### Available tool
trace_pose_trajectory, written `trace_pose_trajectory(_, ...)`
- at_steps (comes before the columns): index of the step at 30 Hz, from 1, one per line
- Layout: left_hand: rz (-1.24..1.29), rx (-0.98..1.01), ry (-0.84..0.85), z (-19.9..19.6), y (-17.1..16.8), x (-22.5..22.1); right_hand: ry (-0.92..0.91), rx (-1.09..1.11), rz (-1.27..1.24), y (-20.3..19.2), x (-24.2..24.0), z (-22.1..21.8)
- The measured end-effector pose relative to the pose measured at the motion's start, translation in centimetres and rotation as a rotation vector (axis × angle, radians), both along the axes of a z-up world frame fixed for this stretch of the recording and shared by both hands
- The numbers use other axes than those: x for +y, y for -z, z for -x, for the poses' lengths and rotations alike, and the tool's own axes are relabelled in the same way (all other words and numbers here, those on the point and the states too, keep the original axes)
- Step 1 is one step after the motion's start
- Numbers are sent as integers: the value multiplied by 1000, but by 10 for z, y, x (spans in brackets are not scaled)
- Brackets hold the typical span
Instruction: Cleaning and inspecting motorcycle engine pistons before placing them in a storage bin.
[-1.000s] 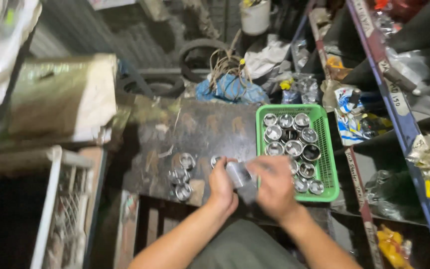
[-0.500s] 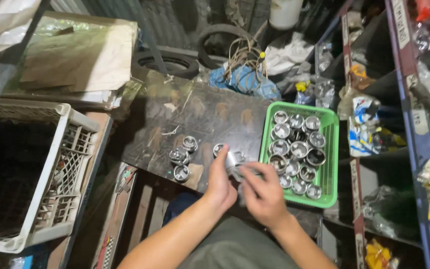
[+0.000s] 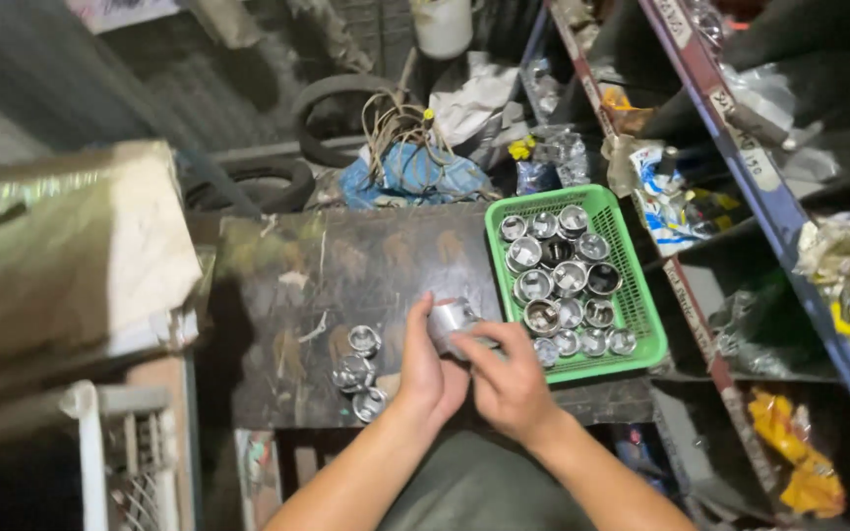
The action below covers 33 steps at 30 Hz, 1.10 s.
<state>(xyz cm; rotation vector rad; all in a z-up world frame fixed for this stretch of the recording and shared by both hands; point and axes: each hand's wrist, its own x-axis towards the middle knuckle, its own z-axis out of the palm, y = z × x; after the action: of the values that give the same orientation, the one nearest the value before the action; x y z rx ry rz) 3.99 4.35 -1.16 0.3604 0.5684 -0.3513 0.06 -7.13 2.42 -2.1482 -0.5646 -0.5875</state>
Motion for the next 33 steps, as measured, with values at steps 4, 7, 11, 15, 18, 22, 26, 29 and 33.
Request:
trace_pose_trajectory(4, -96, 230, 34, -16, -11, 5, 196, 27, -20, 31, -5, -7)
trace_pose_trajectory(7, -158, 224, 61, -22, -15, 11, 347, 109, -126, 14, 4, -3)
trace_pose_trajectory(11, -253, 201, 155, -23, -15, 20, 364, 10, 48, -5, 47, 8)
trace_pose_trajectory(15, -285, 201, 209, -26, -19, 23, 377, -72, 147, 23, 48, 12)
trace_pose_trajectory(18, -187, 242, 260, -25, -8, 23, 484, -7, 78, 33, 35, 14)
trace_pose_trajectory(22, -201, 240, 264, -28, -22, 20, 539, 30, 45, 10, 26, 23)
trace_pose_trajectory(26, -241, 215, 318, -24, 1, 11, 432, -96, 216, 2, 28, 16)
trace_pose_trajectory(29, -178, 233, 285, -17, -2, 1, 324, -182, 250, 3, 14, 12)
trace_pose_trajectory(33, -71, 203, 253, -15, -21, -2, 293, -196, 161, 29, -23, 17)
